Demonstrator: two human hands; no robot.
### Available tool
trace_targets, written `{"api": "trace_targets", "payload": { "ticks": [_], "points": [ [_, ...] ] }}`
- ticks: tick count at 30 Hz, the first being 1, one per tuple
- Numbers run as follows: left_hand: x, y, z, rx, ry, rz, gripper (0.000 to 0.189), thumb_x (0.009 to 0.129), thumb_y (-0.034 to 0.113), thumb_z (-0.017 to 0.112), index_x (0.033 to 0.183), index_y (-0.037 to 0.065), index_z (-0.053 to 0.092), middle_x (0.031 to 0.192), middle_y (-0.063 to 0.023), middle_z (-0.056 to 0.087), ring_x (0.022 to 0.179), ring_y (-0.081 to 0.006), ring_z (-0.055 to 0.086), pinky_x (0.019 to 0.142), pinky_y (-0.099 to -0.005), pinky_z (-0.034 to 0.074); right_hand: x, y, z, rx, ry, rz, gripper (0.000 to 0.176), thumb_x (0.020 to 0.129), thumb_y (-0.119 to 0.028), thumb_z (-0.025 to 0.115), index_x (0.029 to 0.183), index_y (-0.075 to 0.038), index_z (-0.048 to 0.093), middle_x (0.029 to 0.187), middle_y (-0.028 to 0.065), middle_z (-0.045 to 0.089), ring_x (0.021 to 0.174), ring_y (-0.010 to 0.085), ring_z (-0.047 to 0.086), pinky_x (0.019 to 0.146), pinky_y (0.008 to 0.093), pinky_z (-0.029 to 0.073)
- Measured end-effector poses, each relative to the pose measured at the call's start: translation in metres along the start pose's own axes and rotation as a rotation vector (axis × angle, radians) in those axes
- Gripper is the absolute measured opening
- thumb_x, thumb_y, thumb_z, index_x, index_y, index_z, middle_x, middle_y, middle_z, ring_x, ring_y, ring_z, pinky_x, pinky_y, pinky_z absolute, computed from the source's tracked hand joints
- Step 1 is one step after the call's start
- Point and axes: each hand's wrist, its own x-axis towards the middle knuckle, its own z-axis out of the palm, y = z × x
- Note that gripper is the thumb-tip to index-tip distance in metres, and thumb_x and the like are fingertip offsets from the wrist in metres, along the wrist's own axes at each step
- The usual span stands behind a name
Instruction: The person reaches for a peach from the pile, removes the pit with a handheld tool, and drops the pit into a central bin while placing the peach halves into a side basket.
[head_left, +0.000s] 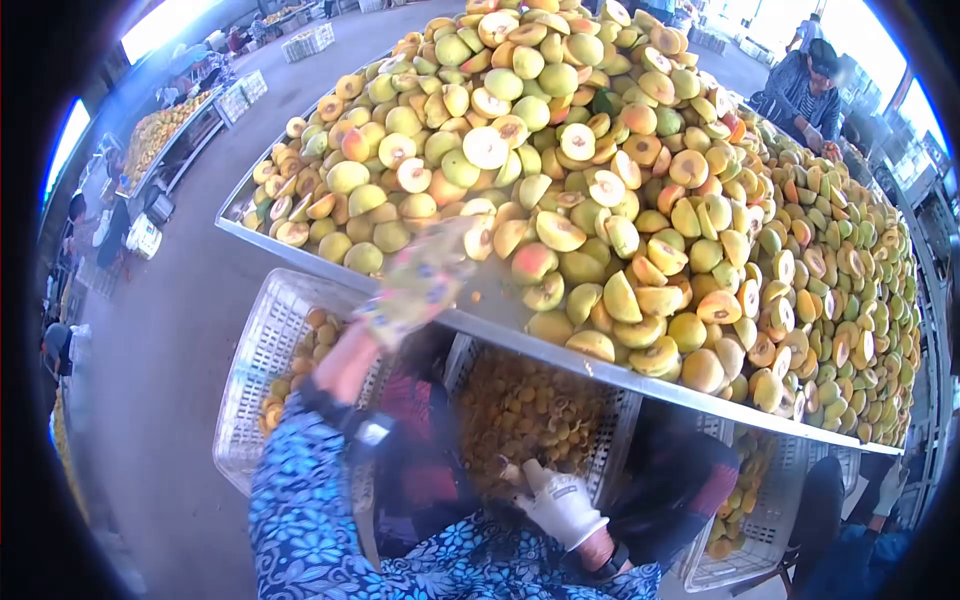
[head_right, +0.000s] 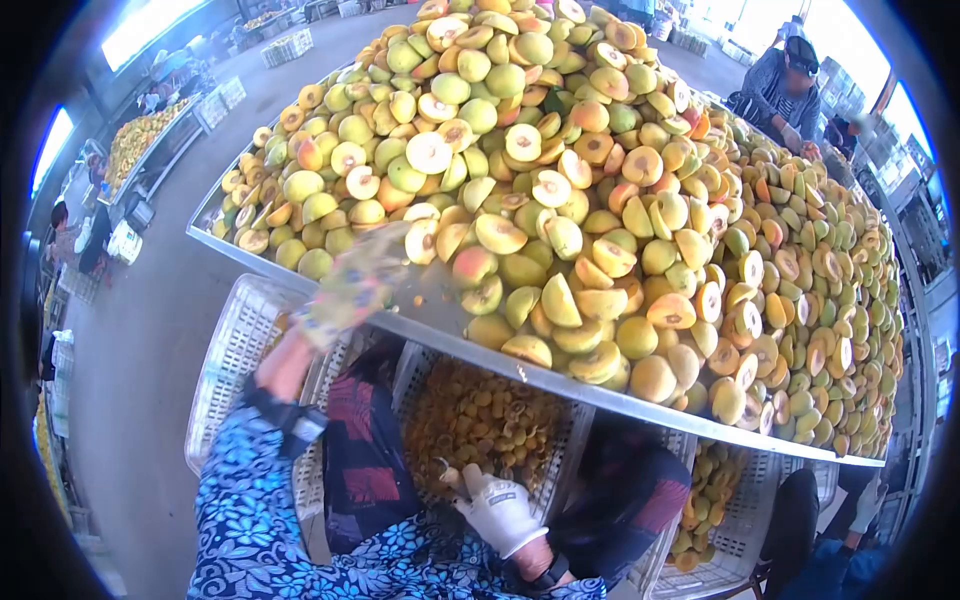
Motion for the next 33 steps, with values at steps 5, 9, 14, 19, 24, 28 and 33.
{"api": "trace_targets", "payload": {
  "ticks": [5, 9, 14, 19, 24, 28, 33],
  "points": [
    [0.063, -0.009, 0.076, 0.84, 0.086, -0.016, 0.067, 0.082, 0.009, 0.058, 0.146, 0.011, 0.038, 0.144, -0.0176, 0.046, 0.13, -0.0348, 0.048, 0.102, -0.0408, 0.046, 0.002, 0.004, 0.0, 0.038, -0.002, 0.014, 0.03, 0.087, -0.032, 0.066, 0.098, -0.01, 0.049, 0.082, 0.0177, 0.065, 0.076, 0.0397, 0.064, 0.064, 0.0496, 0.049],
    [0.053, 0.003, 0.058, 0.711, 0.075, -0.047, 0.066, 0.081, 0.008, 0.06, 0.144, 0.009, 0.04, 0.131, -0.0199, 0.055, 0.115, -0.0346, 0.06, 0.094, -0.0416, 0.05, -0.002, -0.002, -0.004, 0.068, -0.007, 0.028, 0.031, 0.087, -0.033, 0.066, 0.098, -0.009, 0.049, 0.083, 0.0199, 0.066, 0.077, 0.0415, 0.064, 0.065, 0.0506, 0.049],
    [-0.024, 0.038, 0.026, -0.692, 0.135, -0.05, 0.06, 0.087, 0.019, 0.064, 0.142, 0.007, 0.042, 0.125, -0.02, 0.057, 0.098, -0.0253, 0.065, 0.076, -0.0304, 0.056, -0.003, -0.006, -0.008, 0.139, 0.083, 0.005, 0.028, 0.088, -0.029, 0.064, 0.099, -0.009, 0.049, 0.076, 0.0202, 0.065, 0.072, 0.0407, 0.064, 0.064, 0.0506, 0.049],
    [-0.107, 0.072, 0.033, -1.191, 0.221, 0.01, 0.065, 0.091, 0.038, 0.063, 0.139, 0.0, 0.044, 0.123, -0.0206, 0.059, 0.095, -0.0241, 0.067, 0.079, -0.0315, 0.057, 0.0, -0.025, -0.026, 0.48, 0.157, 0.028, 0.021, 0.089, -0.019, 0.066, 0.097, -0.003, 0.054, 0.075, 0.0216, 0.06, 0.073, 0.0402, 0.063, 0.063, 0.0428, 0.047],
    [-0.155, 0.086, 0.065, -0.993, 0.451, -0.214, 0.073, 0.098, 0.061, 0.041, 0.126, -0.005, 0.054, 0.1, -0.0186, 0.068, 0.09, -0.021, 0.068, 0.079, -0.0289, 0.057, -0.007, -0.062, -0.056, 0.668, 0.101, -0.056, 0.021, 0.09, -0.018, 0.067, 0.096, -0.002, 0.055, 0.072, 0.016, 0.059, 0.062, 0.0308, 0.058, 0.061, 0.0362, 0.046],
    [-0.175, 0.099, 0.085, -0.871, 0.476, -0.182, 0.074, 0.099, 0.062, 0.037, 0.123, -0.005, 0.057, 0.101, -0.0141, 0.068, 0.089, -0.0179, 0.067, 0.079, -0.0273, 0.055, -0.014, -0.098, -0.077, 0.544, 0.072, -0.152, 0.022, 0.09, -0.018, 0.067, 0.098, -0.002, 0.054, 0.075, 0.0184, 0.061, 0.067, 0.0378, 0.063, 0.061, 0.038, 0.048],
    [-0.187, 0.097, 0.098, -0.799, 0.46, -0.185, 0.057, 0.102, 0.049, 0.043, 0.12, -0.001, 0.062, 0.101, -0.0091, 0.068, 0.091, -0.0135, 0.064, 0.08, -0.0253, 0.052, -0.008, -0.1, -0.06, 0.575, 0.113, -0.173, 0.022, 0.09, -0.018, 0.067, 0.098, -0.002, 0.054, 0.077, 0.022, 0.062, 0.075, 0.0418, 0.065, 0.061, 0.0413, 0.049]
  ]
}}
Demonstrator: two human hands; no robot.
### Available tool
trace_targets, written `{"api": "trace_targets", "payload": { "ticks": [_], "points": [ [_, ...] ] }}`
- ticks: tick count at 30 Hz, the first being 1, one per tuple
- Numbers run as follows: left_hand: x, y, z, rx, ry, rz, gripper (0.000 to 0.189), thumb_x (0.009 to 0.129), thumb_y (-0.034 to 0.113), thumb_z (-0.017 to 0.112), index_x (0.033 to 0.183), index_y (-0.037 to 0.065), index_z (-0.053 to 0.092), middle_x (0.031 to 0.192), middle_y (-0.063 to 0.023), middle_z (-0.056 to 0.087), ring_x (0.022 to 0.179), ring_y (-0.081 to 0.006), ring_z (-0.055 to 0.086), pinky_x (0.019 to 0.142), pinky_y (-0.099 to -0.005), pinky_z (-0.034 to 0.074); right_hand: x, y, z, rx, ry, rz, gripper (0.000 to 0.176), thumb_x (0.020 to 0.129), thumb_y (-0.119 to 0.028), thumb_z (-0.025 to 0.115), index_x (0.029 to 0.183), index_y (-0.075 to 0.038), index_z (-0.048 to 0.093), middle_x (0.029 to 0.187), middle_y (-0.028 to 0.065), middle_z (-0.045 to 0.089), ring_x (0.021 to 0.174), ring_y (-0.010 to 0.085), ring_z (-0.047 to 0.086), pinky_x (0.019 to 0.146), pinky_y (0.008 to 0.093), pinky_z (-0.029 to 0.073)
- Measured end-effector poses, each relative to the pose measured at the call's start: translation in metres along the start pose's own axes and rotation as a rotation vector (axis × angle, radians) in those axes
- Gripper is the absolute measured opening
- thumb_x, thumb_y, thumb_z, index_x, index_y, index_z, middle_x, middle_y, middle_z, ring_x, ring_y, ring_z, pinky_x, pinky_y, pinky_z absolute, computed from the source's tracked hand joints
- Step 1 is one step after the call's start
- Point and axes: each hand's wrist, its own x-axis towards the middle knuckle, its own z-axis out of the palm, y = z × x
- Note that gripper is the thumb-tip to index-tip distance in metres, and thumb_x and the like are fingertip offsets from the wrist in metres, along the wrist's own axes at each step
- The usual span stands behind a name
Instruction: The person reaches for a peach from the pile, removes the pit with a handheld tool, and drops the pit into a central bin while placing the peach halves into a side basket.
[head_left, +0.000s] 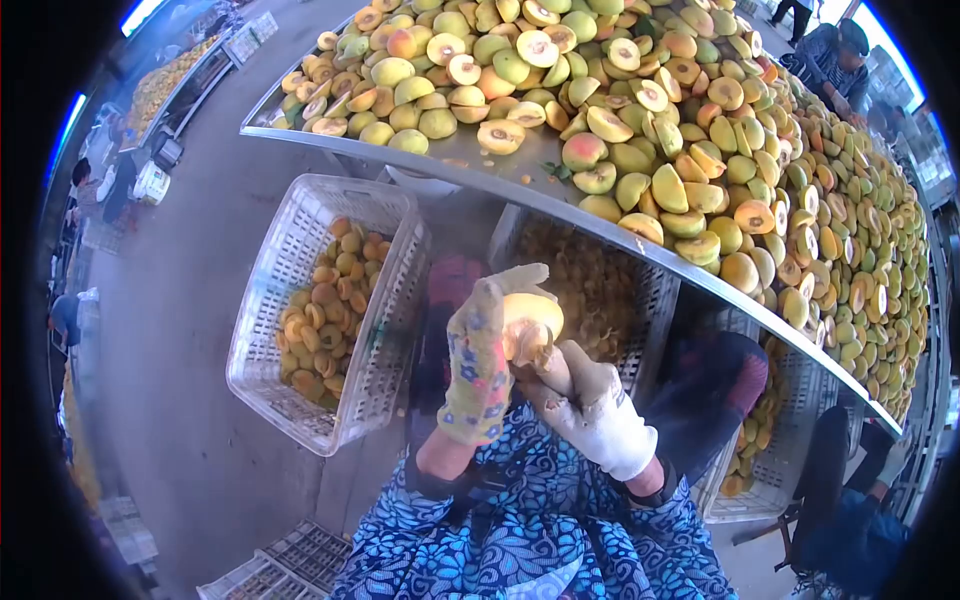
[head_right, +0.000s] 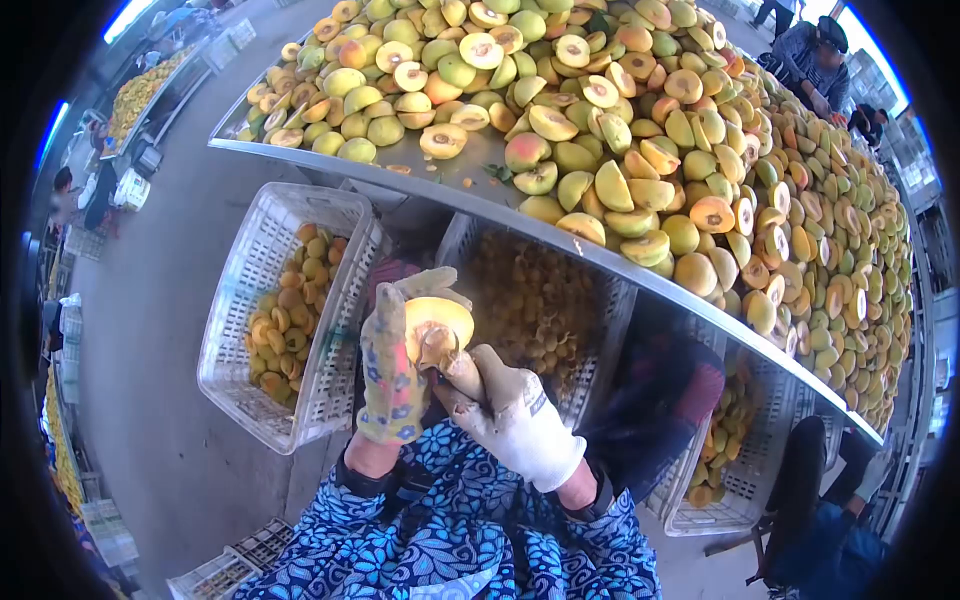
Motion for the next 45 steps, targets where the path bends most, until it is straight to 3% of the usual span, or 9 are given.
{"api": "trace_targets", "payload": {
  "ticks": [2, 5, 8, 20, 24, 32, 37, 42, 45],
  "points": [
    [-0.005, -0.003, 0.007, 0.005, 0.033, 0.033, 0.047, 0.102, 0.04, 0.047, 0.118, -0.001, 0.064, 0.103, -0.0083, 0.068, 0.089, -0.0123, 0.063, 0.078, -0.0257, 0.051, 0.0, 0.004, 0.003, -0.022, 0.025, -0.007, 0.02, 0.092, -0.019, 0.063, 0.097, -0.002, 0.055, 0.071, 0.0127, 0.064, 0.063, 0.0263, 0.067, 0.057, 0.0355, 0.048],
    [-0.006, -0.008, 0.007, -0.014, 0.092, 0.022, 0.041, 0.101, 0.035, 0.05, 0.116, 0.0, 0.065, 0.105, -0.0076, 0.068, 0.089, -0.0113, 0.062, 0.075, -0.0255, 0.05, 0.002, 0.007, 0.003, -0.071, -0.013, 0.037, 0.019, 0.093, -0.019, 0.062, 0.097, -0.002, 0.055, 0.071, 0.0111, 0.063, 0.062, 0.0237, 0.065, 0.058, 0.0351, 0.048],
    [-0.006, -0.016, 0.004, 0.057, 0.099, 0.046, 0.041, 0.101, 0.035, 0.05, 0.112, -0.001, 0.067, 0.106, -0.007, 0.067, 0.088, -0.011, 0.061, 0.074, -0.026, 0.049, 0.003, 0.014, 0.001, -0.033, -0.082, 0.074, 0.025, 0.091, -0.019, 0.067, 0.1, -0.002, 0.052, 0.077, 0.022, 0.063, 0.074, 0.0417, 0.065, 0.06, 0.0409, 0.048],
    [0.012, -0.019, -0.004, 0.536, -0.097, 0.24, 0.023, 0.092, 0.023, 0.054, 0.094, 0.003, 0.067, 0.087, -0.0089, 0.068, 0.072, -0.0232, 0.064, 0.065, -0.0325, 0.05, 0.011, 0.044, -0.018, 0.067, -0.28, 0.008, 0.028, 0.091, -0.019, 0.065, 0.109, 0.001, 0.056, 0.084, 0.0176, 0.066, 0.074, 0.0292, 0.066, 0.067, 0.037, 0.051],
    [0.023, -0.026, -0.014, 1.07, -0.303, 0.57, 0.019, 0.092, 0.021, 0.056, 0.091, 0.005, 0.067, 0.087, -0.0064, 0.069, 0.073, -0.0262, 0.068, 0.059, -0.0353, 0.052, 0.014, 0.057, -0.016, 0.051, -0.269, -0.012, 0.026, 0.091, -0.019, 0.065, 0.108, 0.0, 0.058, 0.085, 0.0173, 0.066, 0.077, 0.0295, 0.066, 0.071, 0.037, 0.051],
    [0.03, -0.015, -0.013, 0.351, -0.36, -0.074, 0.054, 0.099, 0.044, 0.049, 0.129, 0.0, 0.054, 0.102, -0.0088, 0.069, 0.086, -0.0152, 0.064, 0.077, -0.0311, 0.051, 0.018, 0.062, -0.026, 0.067, -0.253, -0.043, 0.025, 0.093, -0.021, 0.062, 0.108, -0.001, 0.058, 0.085, 0.0128, 0.064, 0.076, 0.0241, 0.063, 0.074, 0.0359, 0.05],
    [0.003, -0.038, 0.0, 0.074, -0.221, 0.186, 0.077, 0.092, 0.051, 0.062, 0.142, -0.002, 0.04, 0.139, -0.0161, 0.051, 0.125, -0.0234, 0.05, 0.105, -0.0361, 0.041, 0.014, 0.041, -0.032, 0.413, -0.251, 0.243, 0.026, 0.095, -0.025, 0.061, 0.107, -0.002, 0.057, 0.074, 0.0008, 0.057, 0.062, 0.0106, 0.054, 0.059, 0.0272, 0.045],
    [0.0, -0.043, 0.002, 0.237, -0.119, 0.388, 0.067, 0.096, 0.052, 0.052, 0.135, -0.003, 0.049, 0.131, -0.0144, 0.056, 0.116, -0.0205, 0.054, 0.098, -0.0328, 0.044, 0.004, 0.034, -0.024, 0.697, -0.402, 0.428, 0.028, 0.096, -0.027, 0.061, 0.11, -0.004, 0.056, 0.065, -0.0029, 0.051, 0.049, 0.0062, 0.047, 0.044, 0.0221, 0.037],
    [0.012, -0.036, 0.0, 0.231, -0.121, 0.103, 0.064, 0.1, 0.055, 0.036, 0.117, -0.002, 0.06, 0.112, -0.0099, 0.063, 0.101, -0.0162, 0.059, 0.087, -0.0285, 0.047, 0.009, 0.042, -0.021, 0.467, -0.326, 0.234, 0.028, 0.095, -0.025, 0.061, 0.109, -0.001, 0.058, 0.07, 0.002, 0.057, 0.054, 0.0098, 0.053, 0.05, 0.0258, 0.043]
  ]
}}
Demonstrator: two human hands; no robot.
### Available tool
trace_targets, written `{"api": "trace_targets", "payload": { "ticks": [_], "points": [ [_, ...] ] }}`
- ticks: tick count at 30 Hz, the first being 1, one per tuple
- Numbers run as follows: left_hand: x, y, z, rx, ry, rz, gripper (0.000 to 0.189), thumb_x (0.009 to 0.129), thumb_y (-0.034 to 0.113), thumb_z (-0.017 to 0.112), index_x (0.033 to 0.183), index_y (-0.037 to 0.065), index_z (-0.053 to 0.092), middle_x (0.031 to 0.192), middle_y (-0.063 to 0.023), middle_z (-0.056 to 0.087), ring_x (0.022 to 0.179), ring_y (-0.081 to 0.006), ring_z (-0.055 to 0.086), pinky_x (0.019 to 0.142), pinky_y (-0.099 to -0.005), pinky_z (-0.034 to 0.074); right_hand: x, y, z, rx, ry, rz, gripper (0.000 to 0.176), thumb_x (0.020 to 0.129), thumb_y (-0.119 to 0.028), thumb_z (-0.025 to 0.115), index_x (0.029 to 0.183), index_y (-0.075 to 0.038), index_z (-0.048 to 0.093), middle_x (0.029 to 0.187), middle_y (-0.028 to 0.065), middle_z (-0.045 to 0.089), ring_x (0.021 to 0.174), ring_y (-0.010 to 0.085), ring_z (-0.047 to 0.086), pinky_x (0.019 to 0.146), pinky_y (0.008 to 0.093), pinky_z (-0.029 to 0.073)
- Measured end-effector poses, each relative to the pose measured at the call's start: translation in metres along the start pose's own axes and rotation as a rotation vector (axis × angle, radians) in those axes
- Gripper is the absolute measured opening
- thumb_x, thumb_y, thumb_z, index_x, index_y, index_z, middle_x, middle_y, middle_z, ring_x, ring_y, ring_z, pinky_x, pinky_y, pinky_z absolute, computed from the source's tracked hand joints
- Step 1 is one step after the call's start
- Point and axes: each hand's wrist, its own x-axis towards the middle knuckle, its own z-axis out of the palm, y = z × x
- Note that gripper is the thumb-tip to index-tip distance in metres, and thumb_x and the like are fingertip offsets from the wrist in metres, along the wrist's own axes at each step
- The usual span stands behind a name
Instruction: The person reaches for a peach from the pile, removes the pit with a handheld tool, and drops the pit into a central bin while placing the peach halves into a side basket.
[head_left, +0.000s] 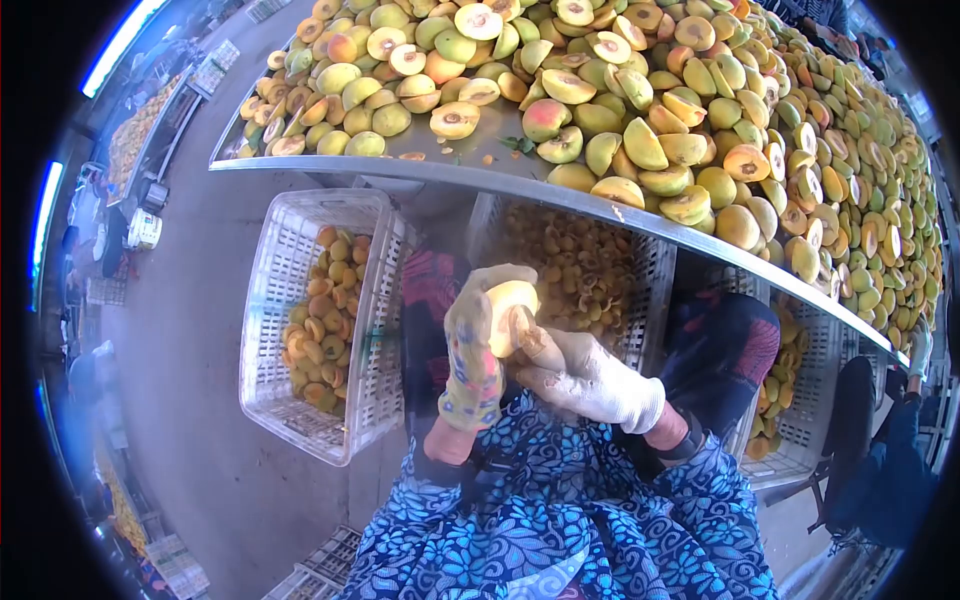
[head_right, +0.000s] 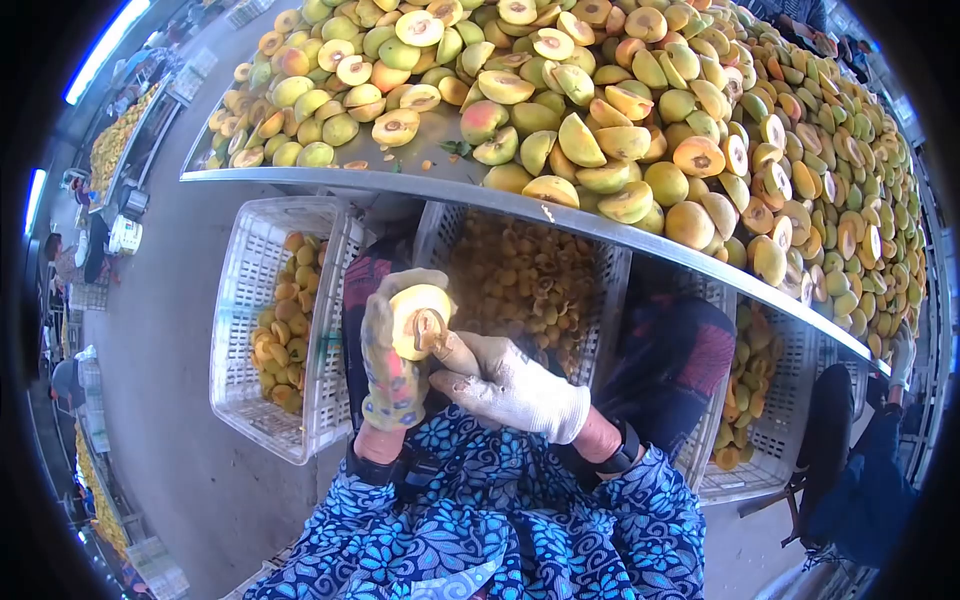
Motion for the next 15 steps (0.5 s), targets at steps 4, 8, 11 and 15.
{"api": "trace_targets", "payload": {
  "ticks": [4, 8, 11, 15],
  "points": [
    [0.002, 0.002, 0.004, -0.423, -0.012, -0.259, 0.055, 0.1, 0.049, 0.04, 0.118, 0.0, 0.06, 0.11, -0.009, 0.063, 0.098, -0.0155, 0.06, 0.085, -0.0271, 0.048, 0.003, -0.002, -0.004, -0.322, 0.128, -0.193, 0.028, 0.092, -0.022, 0.064, 0.108, 0.0, 0.059, 0.079, 0.0116, 0.065, 0.068, 0.0234, 0.065, 0.066, 0.0352, 0.05],
    [-0.005, 0.01, 0.009, -0.196, 0.072, -0.14, 0.047, 0.103, 0.041, 0.038, 0.114, 0.001, 0.061, 0.108, -0.0083, 0.064, 0.096, -0.0143, 0.061, 0.084, -0.0269, 0.049, 0.0, -0.016, -0.007, -0.418, 0.131, -0.126, 0.027, 0.091, -0.02, 0.064, 0.107, 0.0, 0.058, 0.086, 0.0181, 0.068, 0.077, 0.0299, 0.068, 0.07, 0.0368, 0.051],
    [-0.006, -0.002, 0.005, -0.272, 0.052, -0.198, 0.042, 0.104, 0.036, 0.037, 0.108, 0.002, 0.062, 0.103, -0.008, 0.065, 0.096, -0.0142, 0.062, 0.086, -0.0272, 0.049, 0.002, -0.01, -0.009, -0.434, 0.109, -0.142, 0.026, 0.091, -0.019, 0.064, 0.107, 0.0, 0.057, 0.085, 0.0189, 0.067, 0.078, 0.0317, 0.068, 0.07, 0.0376, 0.051],
    [-0.006, -0.004, 0.004, -0.051, 0.04, -0.093, 0.037, 0.1, 0.031, 0.048, 0.111, -0.002, 0.062, 0.103, -0.0101, 0.065, 0.091, -0.0161, 0.063, 0.08, -0.0298, 0.05, 0.002, -0.01, -0.009, -0.456, 0.097, -0.138, 0.027, 0.091, -0.019, 0.064, 0.109, -0.001, 0.056, 0.084, 0.0191, 0.066, 0.077, 0.0324, 0.068, 0.069, 0.038, 0.051]
  ]
}}
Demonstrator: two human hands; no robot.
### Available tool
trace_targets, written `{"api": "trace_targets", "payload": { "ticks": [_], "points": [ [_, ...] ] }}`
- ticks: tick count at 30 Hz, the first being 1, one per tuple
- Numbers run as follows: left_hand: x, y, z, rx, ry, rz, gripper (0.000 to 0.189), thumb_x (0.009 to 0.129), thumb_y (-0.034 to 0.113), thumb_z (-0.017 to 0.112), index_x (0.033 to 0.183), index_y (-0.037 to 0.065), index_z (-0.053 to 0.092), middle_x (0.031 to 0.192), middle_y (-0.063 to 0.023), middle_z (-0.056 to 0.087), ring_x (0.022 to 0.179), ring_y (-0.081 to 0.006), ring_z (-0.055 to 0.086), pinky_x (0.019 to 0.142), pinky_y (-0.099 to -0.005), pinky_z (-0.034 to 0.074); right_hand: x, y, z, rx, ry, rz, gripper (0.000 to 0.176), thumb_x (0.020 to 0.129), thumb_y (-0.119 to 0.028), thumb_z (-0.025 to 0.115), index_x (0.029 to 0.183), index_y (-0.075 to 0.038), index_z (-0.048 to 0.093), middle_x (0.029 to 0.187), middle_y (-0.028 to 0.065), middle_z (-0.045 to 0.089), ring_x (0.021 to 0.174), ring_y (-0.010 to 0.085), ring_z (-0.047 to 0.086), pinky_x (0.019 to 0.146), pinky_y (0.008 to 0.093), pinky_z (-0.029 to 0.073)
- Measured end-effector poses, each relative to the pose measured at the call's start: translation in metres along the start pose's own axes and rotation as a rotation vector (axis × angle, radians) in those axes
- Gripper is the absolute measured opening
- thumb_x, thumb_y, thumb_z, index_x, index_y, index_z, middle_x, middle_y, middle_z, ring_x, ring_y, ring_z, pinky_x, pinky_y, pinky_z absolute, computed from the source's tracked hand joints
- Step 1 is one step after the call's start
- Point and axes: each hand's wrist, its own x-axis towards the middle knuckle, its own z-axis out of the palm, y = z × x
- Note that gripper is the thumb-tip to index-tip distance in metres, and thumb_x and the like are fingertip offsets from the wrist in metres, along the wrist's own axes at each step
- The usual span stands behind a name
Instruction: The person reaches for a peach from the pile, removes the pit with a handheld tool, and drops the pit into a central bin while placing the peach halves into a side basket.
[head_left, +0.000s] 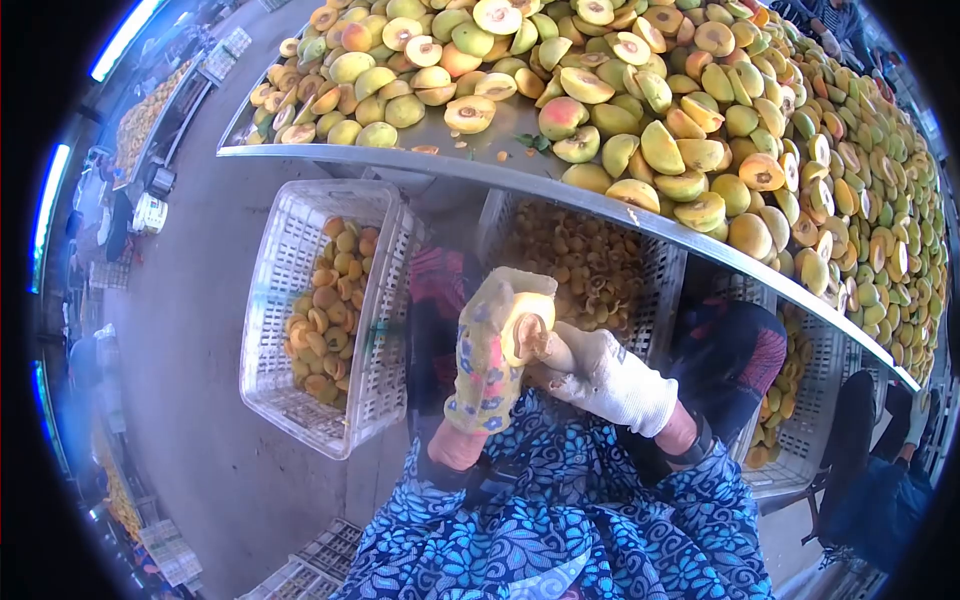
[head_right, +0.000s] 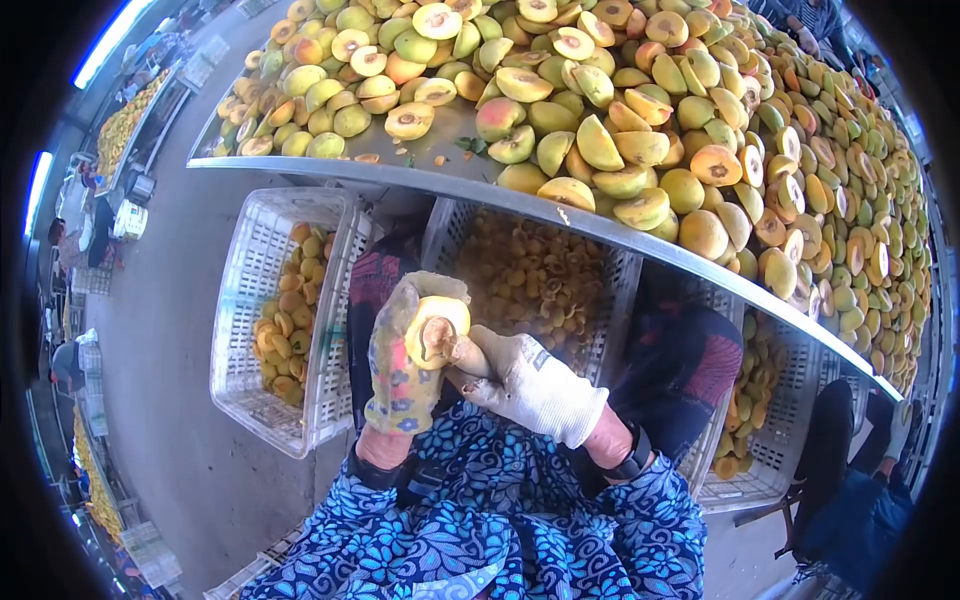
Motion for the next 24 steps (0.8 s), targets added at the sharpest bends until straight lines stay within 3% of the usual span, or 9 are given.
{"api": "trace_targets", "payload": {
  "ticks": [2, 4, 8, 10, 16, 18, 20, 22, 24],
  "points": [
    [0.006, 0.004, -0.002, -0.004, -0.015, 0.04, 0.033, 0.099, 0.027, 0.05, 0.106, -0.002, 0.063, 0.1, -0.0102, 0.065, 0.089, -0.0169, 0.063, 0.078, -0.0303, 0.05, 0.001, 0.003, -0.001, -0.027, -0.014, 0.011, 0.026, 0.091, -0.018, 0.063, 0.108, 0.0, 0.057, 0.084, 0.0193, 0.066, 0.076, 0.0319, 0.068, 0.069, 0.0379, 0.051],
    [0.011, 0.006, -0.011, 0.47, -0.176, 0.32, 0.03, 0.097, 0.026, 0.053, 0.098, -0.002, 0.064, 0.095, -0.0093, 0.065, 0.085, -0.0176, 0.063, 0.074, -0.0307, 0.049, 0.002, 0.009, -0.003, -0.044, -0.055, 0.028, 0.025, 0.091, -0.018, 0.063, 0.108, 0.0, 0.057, 0.085, 0.0199, 0.066, 0.076, 0.032, 0.067, 0.07, 0.0375, 0.051],
    [0.023, -0.001, -0.02, 0.54, -0.407, 0.378, 0.032, 0.099, 0.029, 0.051, 0.095, 0.0, 0.064, 0.089, -0.0058, 0.063, 0.082, -0.017, 0.061, 0.071, -0.0298, 0.048, 0.0, 0.032, 0.002, -0.051, -0.093, 0.007, 0.022, 0.091, -0.016, 0.061, 0.106, 0.0, 0.059, 0.084, 0.0188, 0.065, 0.076, 0.028, 0.065, 0.073, 0.0361, 0.051],
    [0.015, 0.011, -0.011, 0.179, -0.327, -0.02, 0.037, 0.1, 0.035, 0.051, 0.095, 0.001, 0.065, 0.085, -0.0042, 0.062, 0.08, -0.0151, 0.061, 0.069, -0.0287, 0.048, -0.001, 0.033, 0.003, 0.012, -0.089, -0.001, 0.022, 0.092, -0.017, 0.061, 0.106, 0.0, 0.059, 0.083, 0.0174, 0.065, 0.077, 0.025, 0.063, 0.074, 0.0353, 0.05],
    [-0.004, 0.005, 0.016, -0.154, 0.113, -0.12, 0.046, 0.099, 0.041, 0.051, 0.087, 0.001, 0.067, 0.079, -0.0028, 0.06, 0.071, -0.009, 0.055, 0.064, -0.0237, 0.043, -0.003, 0.017, 0.0, 0.194, -0.125, 0.114, 0.025, 0.094, -0.021, 0.061, 0.107, 0.001, 0.058, 0.081, 0.0135, 0.062, 0.074, 0.0176, 0.055, 0.072, 0.034, 0.048],
    [0.012, 0.006, 0.0, -0.004, 0.029, 0.074, 0.043, 0.098, 0.04, 0.053, 0.083, 0.002, 0.067, 0.078, -0.0014, 0.06, 0.068, -0.0074, 0.053, 0.063, -0.0229, 0.042, -0.005, 0.024, 0.005, 0.27, -0.224, 0.166, 0.025, 0.093, -0.02, 0.062, 0.107, 0.001, 0.058, 0.08, 0.0132, 0.062, 0.071, 0.0175, 0.054, 0.069, 0.0345, 0.048],
    [0.026, 0.028, -0.013, 0.085, -0.381, -0.421, 0.042, 0.098, 0.038, 0.054, 0.081, 0.002, 0.068, 0.079, -0.0028, 0.062, 0.069, -0.009, 0.056, 0.063, -0.0234, 0.043, -0.007, 0.031, 0.008, 0.271, -0.235, 0.155, 0.026, 0.093, -0.021, 0.062, 0.107, 0.001, 0.058, 0.078, 0.0119, 0.061, 0.07, 0.017, 0.054, 0.068, 0.034, 0.048],
    [0.031, 0.027, -0.016, 0.043, -0.442, -0.405, 0.04, 0.097, 0.039, 0.055, 0.087, 0.002, 0.067, 0.086, -0.0049, 0.064, 0.076, -0.0111, 0.059, 0.068, -0.023, 0.046, 0.0, 0.028, 0.005, 0.26, -0.237, 0.114, 0.028, 0.093, -0.023, 0.063, 0.107, 0.001, 0.058, 0.075, 0.0091, 0.06, 0.067, 0.0159, 0.056, 0.065, 0.033, 0.048],
    [0.027, 0.029, -0.01, 0.126, -0.359, 0.066, 0.04, 0.098, 0.04, 0.054, 0.098, 0.002, 0.066, 0.094, -0.0059, 0.065, 0.085, -0.0117, 0.061, 0.074, -0.0219, 0.048, -0.005, 0.018, 0.0, 0.295, -0.232, 0.273, 0.028, 0.094, -0.026, 0.063, 0.106, -0.001, 0.06, 0.07, 0.0048, 0.057, 0.06, 0.0125, 0.055, 0.056, 0.0296, 0.046]
  ]
}}
